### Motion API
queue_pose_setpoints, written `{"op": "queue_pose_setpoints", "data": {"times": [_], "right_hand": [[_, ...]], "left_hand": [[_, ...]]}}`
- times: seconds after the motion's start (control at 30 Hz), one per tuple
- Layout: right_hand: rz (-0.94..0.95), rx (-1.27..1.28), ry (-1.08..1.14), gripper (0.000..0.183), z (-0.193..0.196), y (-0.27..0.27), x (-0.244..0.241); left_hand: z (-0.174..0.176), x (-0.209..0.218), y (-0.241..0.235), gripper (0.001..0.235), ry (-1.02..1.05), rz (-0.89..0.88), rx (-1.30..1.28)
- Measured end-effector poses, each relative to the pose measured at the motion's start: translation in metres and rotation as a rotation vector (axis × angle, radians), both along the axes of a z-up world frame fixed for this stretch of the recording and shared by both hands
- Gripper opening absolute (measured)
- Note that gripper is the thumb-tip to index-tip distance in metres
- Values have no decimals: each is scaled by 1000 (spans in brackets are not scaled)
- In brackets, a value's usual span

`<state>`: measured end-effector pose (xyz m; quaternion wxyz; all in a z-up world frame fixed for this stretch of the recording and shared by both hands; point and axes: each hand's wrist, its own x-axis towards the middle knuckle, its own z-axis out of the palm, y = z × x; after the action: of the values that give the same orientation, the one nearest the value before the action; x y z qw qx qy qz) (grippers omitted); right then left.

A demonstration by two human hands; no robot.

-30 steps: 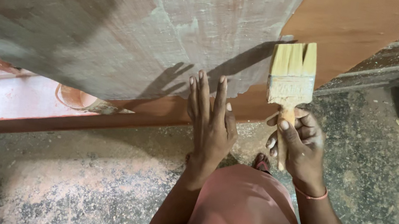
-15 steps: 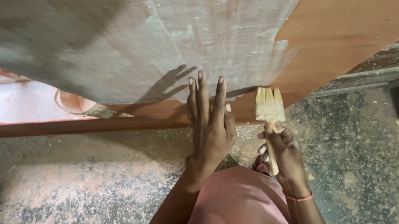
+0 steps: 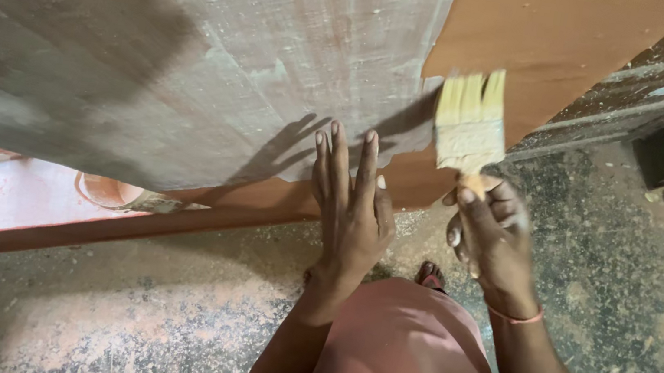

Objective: The person paints a wall with white paint using a brush. They repeatedly dip the brush into a bucket and apply paint in broad strokes to the wall surface, working around an electrical switchboard.

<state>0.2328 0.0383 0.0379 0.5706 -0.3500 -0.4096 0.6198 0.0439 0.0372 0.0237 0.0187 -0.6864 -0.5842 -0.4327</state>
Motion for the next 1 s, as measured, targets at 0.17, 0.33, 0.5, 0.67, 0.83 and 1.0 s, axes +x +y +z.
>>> {"op": "queue_pose_setpoints", "data": {"times": [0.17, 0.33, 0.5, 0.67, 0.83, 1.0], "right_hand": [[-52, -246, -175, 11, -63, -6, 2], [-58, -405, -134, 12, -104, -24, 9], [-26, -327, -213, 15, -82, -10, 11], [-24, -61, -32, 13, -14, -13, 5], [-10, 53, 70, 11, 25, -25, 5], [35, 52, 148, 10, -3, -7, 1]], "left_hand": [[-2, 2, 4, 64, -3, -4, 3], [-3, 4, 5, 65, 0, 2, -9], [-3, 7, 10, 64, 13, 1, -4], [-1, 8, 8, 63, 12, -2, -7], [-4, 4, 4, 63, 1, -12, 0], [-9, 5, 6, 63, 13, 17, 13]]}}
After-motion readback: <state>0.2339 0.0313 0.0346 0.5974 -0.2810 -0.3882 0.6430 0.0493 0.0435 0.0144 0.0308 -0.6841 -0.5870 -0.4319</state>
